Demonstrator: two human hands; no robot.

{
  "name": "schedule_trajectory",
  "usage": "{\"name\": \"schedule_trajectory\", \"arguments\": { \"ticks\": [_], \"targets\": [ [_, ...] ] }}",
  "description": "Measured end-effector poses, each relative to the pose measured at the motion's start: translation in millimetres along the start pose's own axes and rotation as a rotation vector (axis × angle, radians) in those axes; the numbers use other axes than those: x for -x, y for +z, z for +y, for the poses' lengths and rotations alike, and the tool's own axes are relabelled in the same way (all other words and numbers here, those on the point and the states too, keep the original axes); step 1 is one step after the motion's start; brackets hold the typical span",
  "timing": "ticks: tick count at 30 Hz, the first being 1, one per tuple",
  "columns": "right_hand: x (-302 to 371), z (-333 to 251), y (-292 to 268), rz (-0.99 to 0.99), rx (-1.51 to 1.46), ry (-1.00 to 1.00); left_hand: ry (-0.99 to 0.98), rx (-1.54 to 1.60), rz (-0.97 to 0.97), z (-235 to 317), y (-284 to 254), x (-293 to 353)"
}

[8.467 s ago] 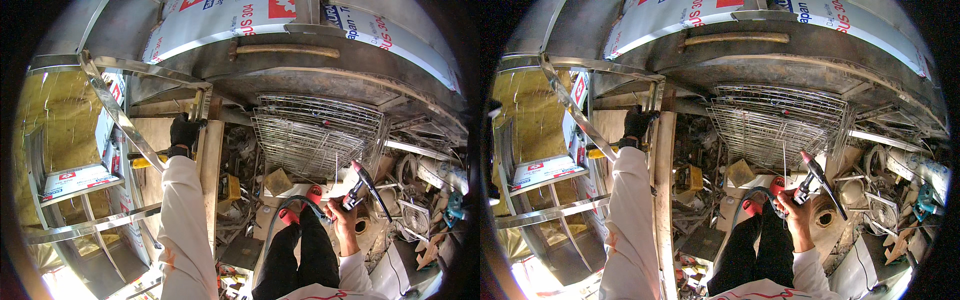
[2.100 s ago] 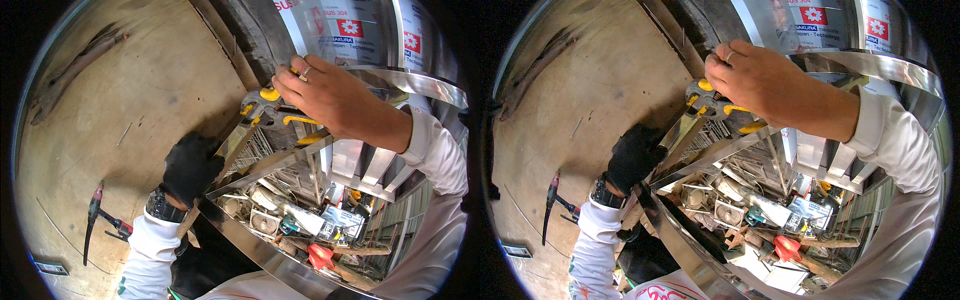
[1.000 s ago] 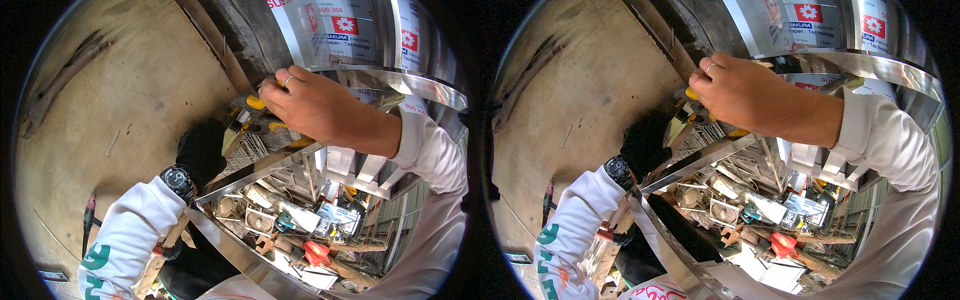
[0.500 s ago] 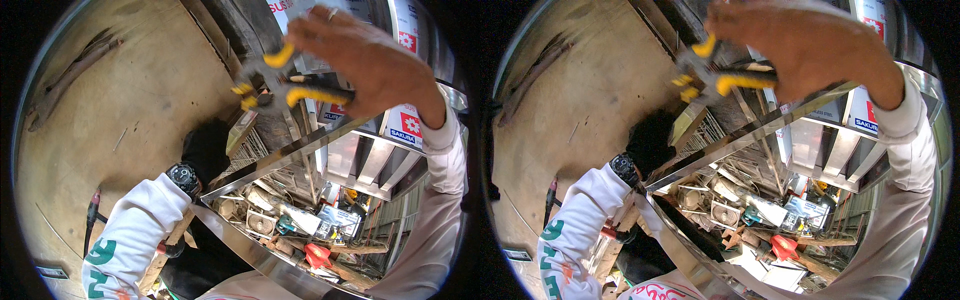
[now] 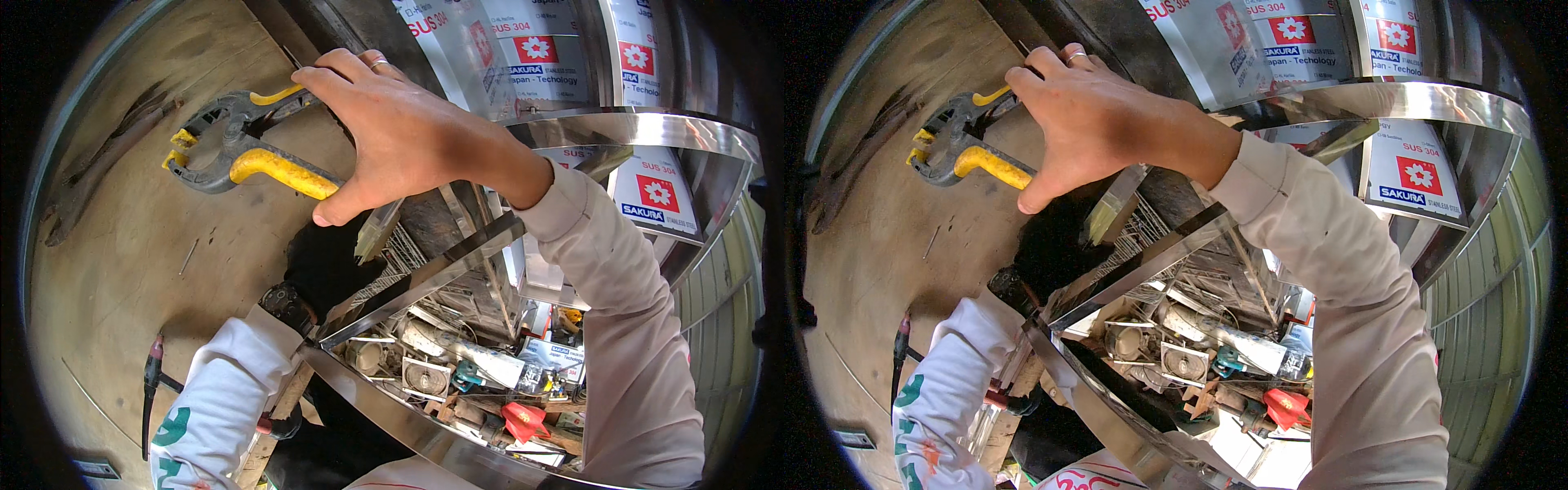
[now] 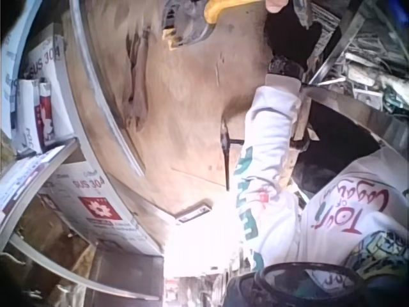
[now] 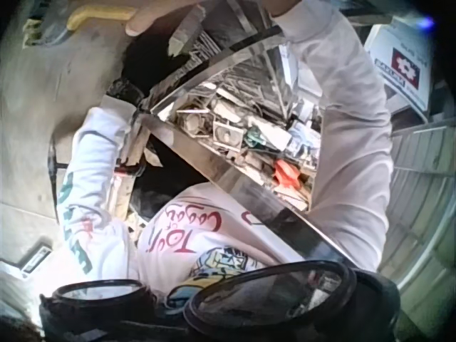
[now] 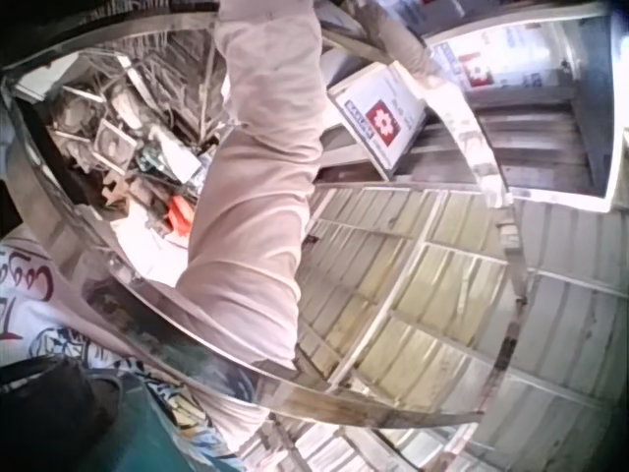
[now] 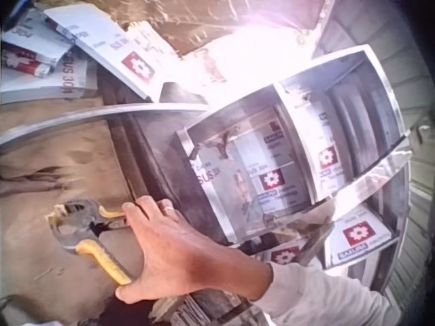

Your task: The person aligns and clamps stainless steel frame pieces on a workbench, then uses a handheld welding torch to tack weld the joints. They repeatedly reposition the frame and apply additional welds to secure the assembly.

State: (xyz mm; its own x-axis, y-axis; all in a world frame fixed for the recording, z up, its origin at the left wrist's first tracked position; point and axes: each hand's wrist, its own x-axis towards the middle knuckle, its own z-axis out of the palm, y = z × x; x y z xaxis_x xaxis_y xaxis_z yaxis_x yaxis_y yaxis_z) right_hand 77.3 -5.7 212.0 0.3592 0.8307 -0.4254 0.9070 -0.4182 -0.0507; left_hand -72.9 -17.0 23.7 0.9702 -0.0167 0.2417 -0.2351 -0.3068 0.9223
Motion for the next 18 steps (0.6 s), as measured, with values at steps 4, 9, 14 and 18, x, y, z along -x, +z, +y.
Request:
{"name": "schedule_trajectory", "arguments": {
  "ticks": [4,9,14,18],
  "targets": [
    [3,-6,-27,0.02,-0.116,0.126,0.044,0.017,0.049,-1,-10,-5],
    [65,-18,-95,0.235,-0.457,0.32,-0.036,-0.067,-0.092,-13,-2,6],
    [188,-29,-114,0.576,-0.513,0.457,-0.024,0.008,-0.137,-1,-1,-7],
    [275,-35,-119,0.524,-0.319,0.499,-0.063,-0.074,-0.139,-19,-4,2]
  ]
}}
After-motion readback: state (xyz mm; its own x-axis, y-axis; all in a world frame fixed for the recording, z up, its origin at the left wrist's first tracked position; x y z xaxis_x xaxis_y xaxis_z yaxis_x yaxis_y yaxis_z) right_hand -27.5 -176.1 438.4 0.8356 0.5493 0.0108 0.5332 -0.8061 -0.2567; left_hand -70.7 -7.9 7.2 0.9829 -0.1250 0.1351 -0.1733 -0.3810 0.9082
